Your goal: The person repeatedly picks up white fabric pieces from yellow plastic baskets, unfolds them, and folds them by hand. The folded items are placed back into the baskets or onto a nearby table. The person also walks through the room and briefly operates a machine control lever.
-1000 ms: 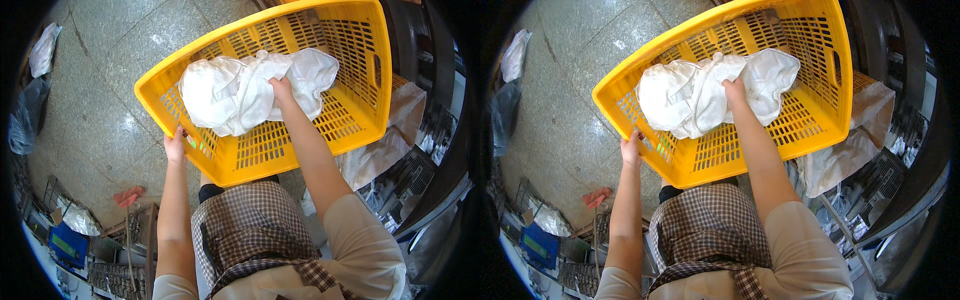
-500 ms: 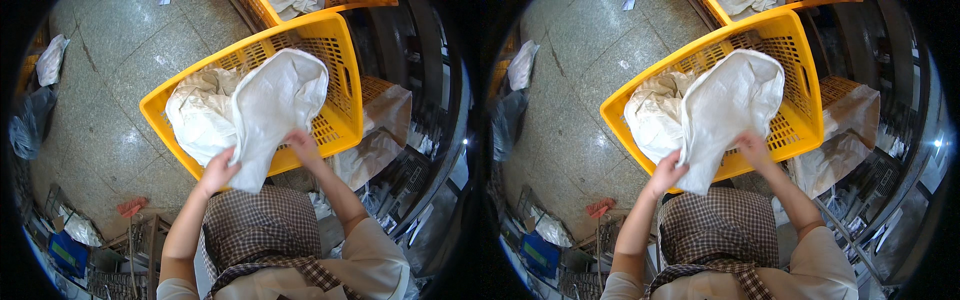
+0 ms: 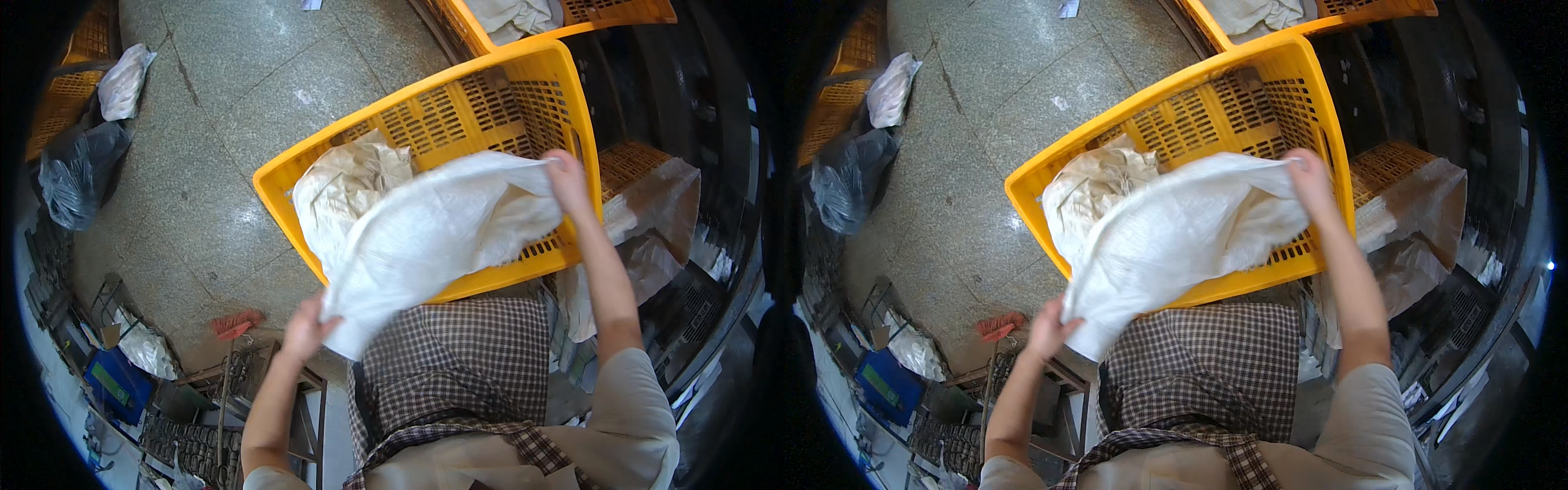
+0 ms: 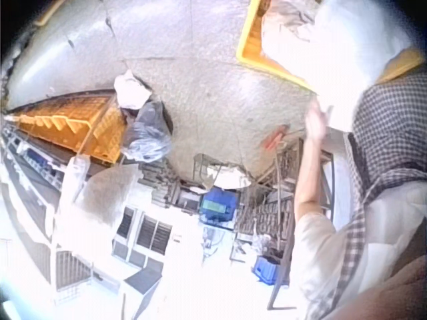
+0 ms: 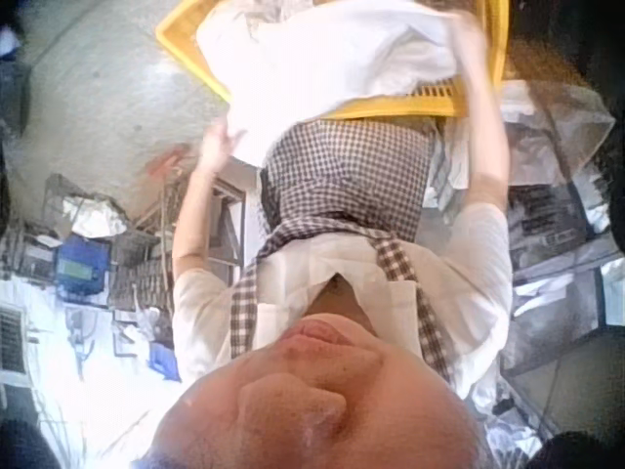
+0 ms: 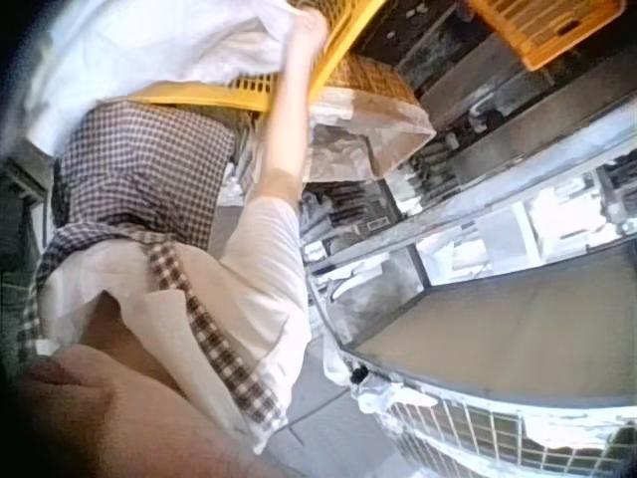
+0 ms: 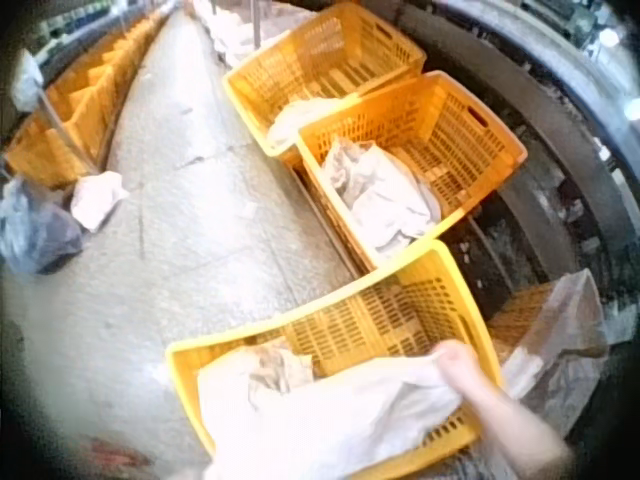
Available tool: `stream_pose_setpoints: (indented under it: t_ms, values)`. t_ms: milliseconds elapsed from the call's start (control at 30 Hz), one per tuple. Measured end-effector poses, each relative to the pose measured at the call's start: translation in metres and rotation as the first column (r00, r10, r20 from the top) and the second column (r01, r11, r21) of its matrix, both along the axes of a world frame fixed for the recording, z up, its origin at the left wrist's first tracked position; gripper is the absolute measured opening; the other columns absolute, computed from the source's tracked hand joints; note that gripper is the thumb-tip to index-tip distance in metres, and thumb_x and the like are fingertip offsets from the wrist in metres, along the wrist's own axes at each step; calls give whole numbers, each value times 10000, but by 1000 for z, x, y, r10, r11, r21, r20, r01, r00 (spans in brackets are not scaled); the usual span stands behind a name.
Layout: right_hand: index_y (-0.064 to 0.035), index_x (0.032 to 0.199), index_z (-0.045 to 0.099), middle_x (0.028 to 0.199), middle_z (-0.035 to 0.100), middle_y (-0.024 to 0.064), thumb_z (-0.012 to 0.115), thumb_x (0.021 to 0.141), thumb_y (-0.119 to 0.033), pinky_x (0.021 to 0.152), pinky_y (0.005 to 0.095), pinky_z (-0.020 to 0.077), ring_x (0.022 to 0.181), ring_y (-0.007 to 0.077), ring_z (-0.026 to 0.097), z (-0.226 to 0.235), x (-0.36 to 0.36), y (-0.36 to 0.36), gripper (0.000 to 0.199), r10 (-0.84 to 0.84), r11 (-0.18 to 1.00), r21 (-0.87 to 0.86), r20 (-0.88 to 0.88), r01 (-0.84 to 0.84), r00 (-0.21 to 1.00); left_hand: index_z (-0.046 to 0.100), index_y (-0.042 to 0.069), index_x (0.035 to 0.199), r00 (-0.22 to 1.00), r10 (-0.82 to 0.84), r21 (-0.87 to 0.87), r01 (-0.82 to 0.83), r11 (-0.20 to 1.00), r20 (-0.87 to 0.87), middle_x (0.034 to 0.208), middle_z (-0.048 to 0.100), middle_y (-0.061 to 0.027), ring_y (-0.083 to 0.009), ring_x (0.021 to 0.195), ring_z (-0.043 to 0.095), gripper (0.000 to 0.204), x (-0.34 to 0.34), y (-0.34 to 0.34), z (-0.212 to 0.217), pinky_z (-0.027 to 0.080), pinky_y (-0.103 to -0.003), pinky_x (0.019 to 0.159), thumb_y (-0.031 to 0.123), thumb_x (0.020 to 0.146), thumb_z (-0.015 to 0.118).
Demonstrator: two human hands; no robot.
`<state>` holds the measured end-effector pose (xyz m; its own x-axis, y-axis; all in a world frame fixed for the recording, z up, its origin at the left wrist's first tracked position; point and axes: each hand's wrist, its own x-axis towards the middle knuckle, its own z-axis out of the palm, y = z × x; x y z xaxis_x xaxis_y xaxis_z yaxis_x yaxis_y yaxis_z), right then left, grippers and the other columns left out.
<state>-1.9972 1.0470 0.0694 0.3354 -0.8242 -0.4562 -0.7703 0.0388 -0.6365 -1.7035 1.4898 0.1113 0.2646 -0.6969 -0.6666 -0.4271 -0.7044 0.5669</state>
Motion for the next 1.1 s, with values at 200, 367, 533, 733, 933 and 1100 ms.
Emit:
stream_pose_setpoints:
  t_ms: [200,367,533,733,933,1100]
  values:
    - [-13,968,579,842,562,14,448,808,-7,675,215,424,740,85,506,114,-108,-2,207,-148,932,-325,71,163,986,605,96,867,813,-13,-85,77,993,583,903,585,-109,-329,804,563,163,93,9,-53,469,-415,681,55,711,581]
    - [14,1027,552,905,563,40,409,900,-57,746,232,431,805,110,513,141,-175,-16,205,-285,667,-601,341,441,896,577,151,911,723,198,-30,-238,971,662,789,584,-104,-335,752,557,156,83,11,-85,461,-417,657,149,755,577]
    - [25,1043,555,983,599,108,421,917,-124,798,288,434,893,196,564,122,-186,-19,237,-242,813,-572,-163,108,957,572,98,986,615,755,212,-788,578,228,802,635,-91,-258,687,613,218,73,43,-81,472,-371,580,267,878,487]
    - [-17,1040,566,900,626,176,354,939,-258,793,406,458,952,303,585,125,-79,-70,336,7,940,-309,-402,-143,916,548,30,1057,-130,875,-196,-949,-245,-466,966,609,-116,-201,865,606,254,156,-16,-65,500,-301,654,211,898,468]
    - [-26,1238,402,1277,448,140,397,958,-254,1036,370,305,1222,249,406,97,75,-140,362,-313,944,105,587,313,747,166,-6,1364,375,904,-492,-838,236,-204,1345,365,-189,-271,1188,431,690,222,-104,-123,348,-365,991,61,826,593]
    - [-37,1340,350,1324,437,127,437,906,-483,1018,370,304,1204,237,430,52,124,-159,628,-178,976,166,238,141,955,224,12,1384,287,848,-239,-951,197,-445,1388,324,-181,-273,1269,338,697,226,-90,-171,262,-361,1051,423,894,501]
